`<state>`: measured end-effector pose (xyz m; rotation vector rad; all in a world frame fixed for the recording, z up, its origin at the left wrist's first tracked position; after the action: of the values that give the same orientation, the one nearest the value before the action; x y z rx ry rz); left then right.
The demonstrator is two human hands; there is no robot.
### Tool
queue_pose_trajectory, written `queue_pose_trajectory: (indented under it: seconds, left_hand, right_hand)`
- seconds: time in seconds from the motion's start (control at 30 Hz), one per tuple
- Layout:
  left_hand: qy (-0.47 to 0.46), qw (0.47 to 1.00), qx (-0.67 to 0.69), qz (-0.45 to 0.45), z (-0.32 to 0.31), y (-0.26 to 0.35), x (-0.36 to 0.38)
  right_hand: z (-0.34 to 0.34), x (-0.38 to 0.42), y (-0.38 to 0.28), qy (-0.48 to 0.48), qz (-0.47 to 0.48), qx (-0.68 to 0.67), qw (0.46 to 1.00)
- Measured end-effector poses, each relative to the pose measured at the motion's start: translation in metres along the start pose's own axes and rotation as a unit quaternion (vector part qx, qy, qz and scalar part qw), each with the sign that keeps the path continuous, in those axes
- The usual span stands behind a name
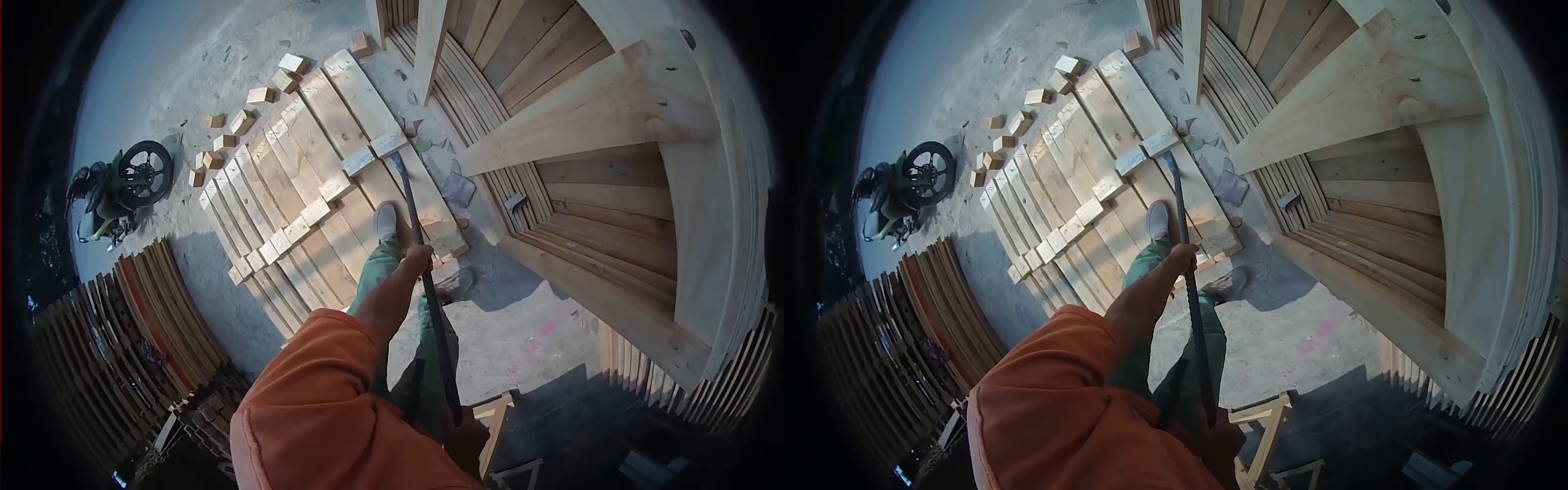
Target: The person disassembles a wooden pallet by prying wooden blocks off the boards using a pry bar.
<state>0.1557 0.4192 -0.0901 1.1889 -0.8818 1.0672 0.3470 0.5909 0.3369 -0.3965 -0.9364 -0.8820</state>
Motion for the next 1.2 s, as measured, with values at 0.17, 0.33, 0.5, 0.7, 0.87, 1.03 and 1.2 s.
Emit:
queue_pose_trajectory:
  seconds: [0.17, 0.33, 0.5, 0.7, 0.87, 1.03, 1.2]
  left_hand:
    - [-0.064, 0.998, 0.006, -0.019, -0.008, 0.015, 0.025]
    - [0.007, 0.991, 0.092, -0.093, -0.007, 0.016, 0.055]
    - [0.05, 0.998, -0.015, -0.032, 0.002, 0.012, 0.07]
    - [0.029, 0.998, -0.057, 0.016, 0.0, 0.014, 0.077]
    - [0.145, 0.976, -0.143, -0.078, -0.012, -0.017, 0.07]
    - [0.06, 0.997, 0.009, -0.039, -0.001, -0.009, 0.059]
    - [0.057, 0.998, 0.015, -0.022, -0.029, -0.012, 0.061]
  right_hand:
    - [0.006, -0.004, -0.001, 0.012, 0.01, 0.049, 0.999]
    - [0.022, -0.019, -0.003, 0.077, 0.118, 0.049, 0.989]
    - [0.042, -0.045, -0.01, 0.094, 0.127, 0.071, 0.985]
    - [0.043, -0.064, -0.008, 0.098, 0.118, 0.065, 0.986]
    - [0.025, -0.067, 0.007, 0.109, 0.093, 0.043, 0.989]
    - [0.033, -0.019, 0.002, 0.14, 0.099, 0.018, 0.985]
    - [0.03, -0.031, 0.037, 0.154, 0.083, -0.003, 0.985]
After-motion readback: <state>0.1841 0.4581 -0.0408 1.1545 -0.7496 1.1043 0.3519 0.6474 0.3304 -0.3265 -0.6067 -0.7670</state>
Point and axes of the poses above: each hand's wrist, its own x-axis away from the middle knuckle, its own z-axis out of the back of the hand, y = z × x, the point moved 10 cm from there along -x, towards the middle knuckle, and after that the axes turned 12 degrees about -z, right-handed, at the moved point
